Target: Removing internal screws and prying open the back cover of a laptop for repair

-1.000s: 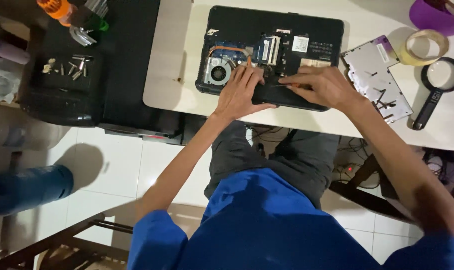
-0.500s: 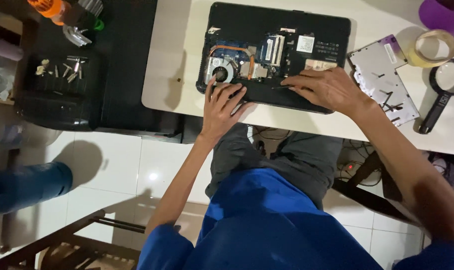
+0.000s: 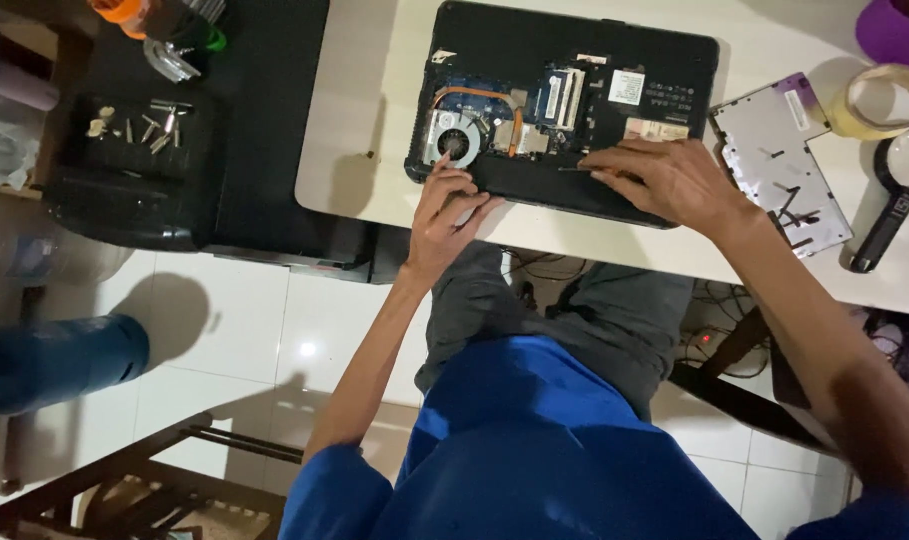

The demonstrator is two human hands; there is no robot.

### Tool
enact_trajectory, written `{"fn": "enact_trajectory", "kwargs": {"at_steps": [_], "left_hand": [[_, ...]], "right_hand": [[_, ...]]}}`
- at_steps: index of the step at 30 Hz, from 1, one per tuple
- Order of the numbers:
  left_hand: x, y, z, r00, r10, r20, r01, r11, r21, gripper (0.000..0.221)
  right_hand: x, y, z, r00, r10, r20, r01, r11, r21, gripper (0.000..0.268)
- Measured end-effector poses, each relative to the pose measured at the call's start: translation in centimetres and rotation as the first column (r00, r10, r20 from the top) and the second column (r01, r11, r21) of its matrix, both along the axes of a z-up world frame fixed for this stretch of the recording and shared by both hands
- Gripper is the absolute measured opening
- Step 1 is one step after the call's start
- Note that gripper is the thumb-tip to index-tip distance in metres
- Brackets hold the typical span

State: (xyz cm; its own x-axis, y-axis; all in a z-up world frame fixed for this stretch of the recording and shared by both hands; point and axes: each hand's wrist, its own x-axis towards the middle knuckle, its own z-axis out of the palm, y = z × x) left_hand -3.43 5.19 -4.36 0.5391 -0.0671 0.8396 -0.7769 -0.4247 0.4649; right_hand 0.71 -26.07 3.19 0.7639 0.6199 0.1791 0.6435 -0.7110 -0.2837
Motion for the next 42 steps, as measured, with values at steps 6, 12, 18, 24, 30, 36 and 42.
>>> {"fn": "enact_trajectory", "kwargs": {"at_steps": [6, 12, 18, 24, 30, 36, 42], "left_hand": [[-0.8, 1.3, 0.5, 0.989, -0.016, -0.147, -0.029, 0.954, -0.299, 0.038], [-0.7, 1.4, 0.8, 0.949, -0.106, -0.297, -0.09, 0.811, -0.577, 0.018], [-1.1, 2.4, 3.2, 0.957, -0.109, -0.27, -0.076, 0.801, -0.594, 0.009], [-0.9, 4.2, 5.0, 0.886, -0.049, -0.46, 0.083, 0.995, 0.053, 0.026], [1.0, 2.4, 4.2, 0.892, 0.082, -0.444, 0.168, 0.853, 0.494, 0.081], [2.4, 4.6, 5.6, 0.899, 0.117, -0.421, 0.087, 0.897, 0.434, 0.094], [0.9, 5.8, 6.0, 0.888, 0.037, -0.458, 0.093, 0.962, 0.257, 0.044]], "right_hand": [[-0.3, 0.3, -0.2, 0.999, -0.045, -0.007, 0.046, 0.999, 0.021, 0.018], [-0.6, -0.7, -1.8, 0.99, -0.095, -0.108, 0.113, 0.979, 0.17, 0.017], [-2.0, -1.7, -1.3, 1.0, -0.025, -0.001, 0.025, 0.991, 0.129, 0.028], [-6.5, -2.2, 1.3, 0.978, -0.169, 0.123, 0.185, 0.974, -0.132, 0.05], [-8.6, -3.2, -0.1, 0.913, -0.176, 0.367, 0.234, 0.965, -0.12, 0.052], [-8.8, -3.3, -0.5, 0.914, -0.249, 0.321, 0.309, 0.939, -0.153, 0.05], [-8.6, -3.0, -0.4, 0.939, -0.276, 0.207, 0.283, 0.959, -0.007, 0.045]]}}
